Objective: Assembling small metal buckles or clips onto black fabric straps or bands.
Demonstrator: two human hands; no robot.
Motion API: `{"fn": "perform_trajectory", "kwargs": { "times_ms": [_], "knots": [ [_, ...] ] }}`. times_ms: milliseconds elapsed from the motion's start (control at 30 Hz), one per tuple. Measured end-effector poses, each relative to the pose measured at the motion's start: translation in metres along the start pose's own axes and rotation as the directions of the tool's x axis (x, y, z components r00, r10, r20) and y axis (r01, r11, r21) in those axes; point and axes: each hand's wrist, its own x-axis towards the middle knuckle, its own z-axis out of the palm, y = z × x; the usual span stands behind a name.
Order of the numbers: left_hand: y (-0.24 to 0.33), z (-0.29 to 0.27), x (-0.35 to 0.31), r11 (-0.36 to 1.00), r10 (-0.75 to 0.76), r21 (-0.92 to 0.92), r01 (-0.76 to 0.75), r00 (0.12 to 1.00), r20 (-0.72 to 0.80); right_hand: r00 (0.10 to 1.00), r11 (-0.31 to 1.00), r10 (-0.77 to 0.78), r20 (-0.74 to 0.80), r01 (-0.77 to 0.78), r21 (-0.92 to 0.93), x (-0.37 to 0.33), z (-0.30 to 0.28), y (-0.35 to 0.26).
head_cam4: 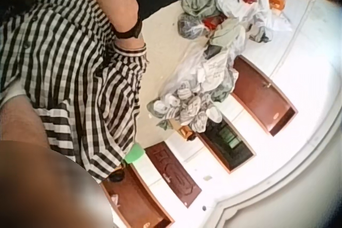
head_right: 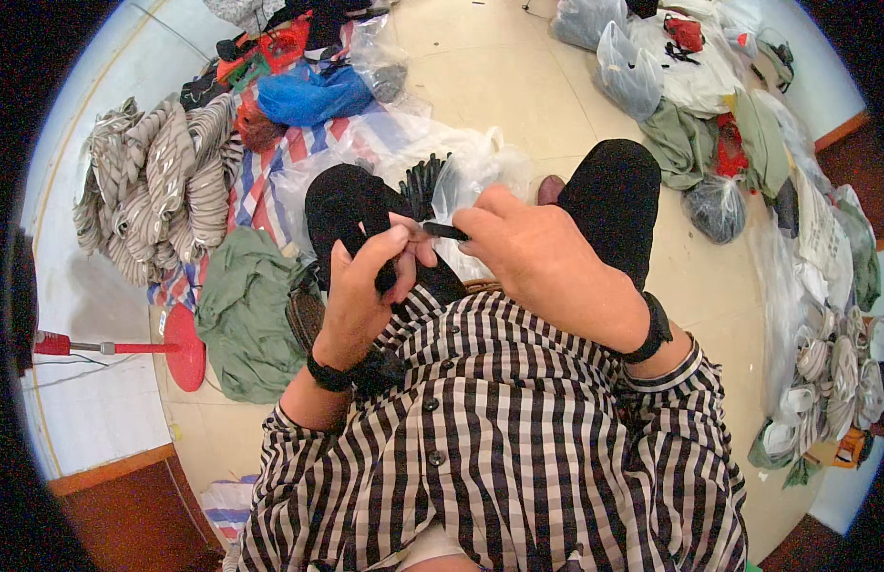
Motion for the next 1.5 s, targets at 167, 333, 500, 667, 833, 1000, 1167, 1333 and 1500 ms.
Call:
{"fn": "perform_trajectory", "kwargs": {
  "times_ms": [167,333,500,667,833,1000,1167,1333,1500],
  "knots": [
    [0.006,0.006,-0.002,0.946,-0.075,0.317,0.064,0.997,0.025,0.99,0.984,-0.039,0.133,0.061,-0.168,0.002,0.011,-0.002],
    [0.007,0.001,-0.001,0.968,-0.141,0.219,0.121,0.987,0.079,0.987,0.975,-0.153,-0.051,0.159,0.157,0.003,0.008,0.0],
    [0.004,-0.007,-0.005,0.995,-0.089,0.056,0.084,0.991,0.097,0.878,0.439,0.479,-0.011,-0.228,0.869,-0.008,-0.016,0.017],
    [-0.006,-0.01,-0.002,0.979,-0.002,0.202,-0.034,0.985,0.173,0.897,0.324,0.44,0.047,-0.208,0.923,-0.022,-0.005,0.026],
    [-0.001,0.005,0.0,0.992,-0.098,0.073,0.099,0.995,-0.019,0.985,0.966,0.075,-0.158,-0.032,0.258,-0.009,0.016,0.0],
    [-0.004,0.002,0.0,0.977,-0.129,0.173,0.122,0.991,0.034,0.984,0.984,-0.146,-0.103,0.155,0.084,0.0,0.026,0.011],
    [0.01,0.009,-0.006,0.977,-0.208,-0.014,0.211,0.973,0.1,0.987,0.895,0.075,-0.143,-0.003,0.447,-0.005,0.016,0.009],
    [0.012,0.008,-0.011,0.979,-0.204,-0.005,0.206,0.971,0.122,0.971,0.768,0.237,0.027,-0.204,0.607,-0.015,0.013,0.012],
    [0.016,0.012,-0.016,0.974,-0.224,0.05,0.22,0.968,0.117,0.987,0.841,0.16,-0.01,-0.131,0.524,-0.015,0.008,0.012]
  ]
}}
